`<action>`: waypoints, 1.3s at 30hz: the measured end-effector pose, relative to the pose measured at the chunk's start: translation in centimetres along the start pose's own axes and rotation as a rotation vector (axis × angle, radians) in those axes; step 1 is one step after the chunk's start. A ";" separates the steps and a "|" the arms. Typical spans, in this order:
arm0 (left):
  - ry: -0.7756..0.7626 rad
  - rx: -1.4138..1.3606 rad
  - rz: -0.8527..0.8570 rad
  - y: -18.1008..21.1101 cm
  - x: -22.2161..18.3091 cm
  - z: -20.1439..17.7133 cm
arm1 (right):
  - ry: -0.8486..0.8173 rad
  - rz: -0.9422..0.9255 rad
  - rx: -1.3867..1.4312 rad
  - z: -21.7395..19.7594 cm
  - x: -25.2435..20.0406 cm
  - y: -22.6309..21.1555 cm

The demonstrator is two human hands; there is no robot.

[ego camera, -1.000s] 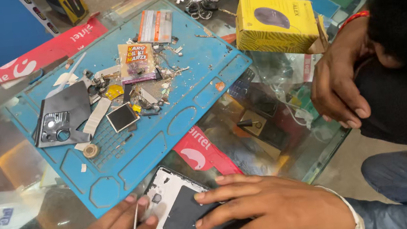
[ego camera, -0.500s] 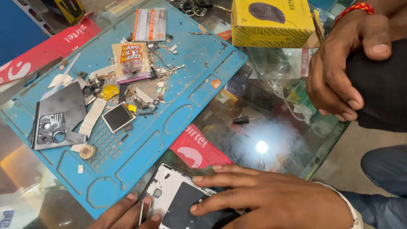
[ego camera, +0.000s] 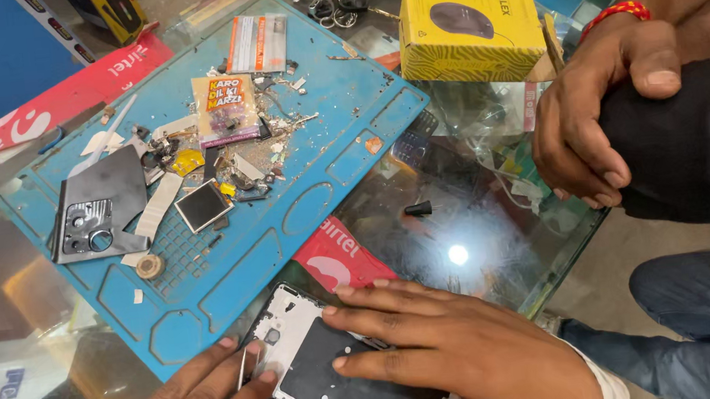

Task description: The person uses a metal tool to scrape adhesive residue from the edges of a disassembled smartphone chassis. They repeatedly rotate the device to access different sides while continuing to remove the residue.

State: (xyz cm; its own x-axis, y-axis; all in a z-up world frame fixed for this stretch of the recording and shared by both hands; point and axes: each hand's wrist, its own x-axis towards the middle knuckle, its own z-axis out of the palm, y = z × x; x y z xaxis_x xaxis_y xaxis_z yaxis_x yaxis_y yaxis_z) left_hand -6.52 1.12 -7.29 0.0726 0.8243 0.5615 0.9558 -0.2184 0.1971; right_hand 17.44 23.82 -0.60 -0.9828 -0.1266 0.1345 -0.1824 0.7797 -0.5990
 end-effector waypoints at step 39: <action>0.048 -0.260 -0.510 3.8 3.5 -5.7 | 0.512 0.373 -0.240 3.5 -4.5 -2.7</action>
State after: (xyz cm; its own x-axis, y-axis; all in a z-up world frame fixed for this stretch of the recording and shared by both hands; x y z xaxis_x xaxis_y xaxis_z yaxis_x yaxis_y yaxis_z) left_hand -4.23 0.20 0.07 -0.3985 0.8357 0.3779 0.7643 0.0748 0.6405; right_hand 22.24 20.17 -2.33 -0.8303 0.4376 0.3452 0.2360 0.8371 -0.4936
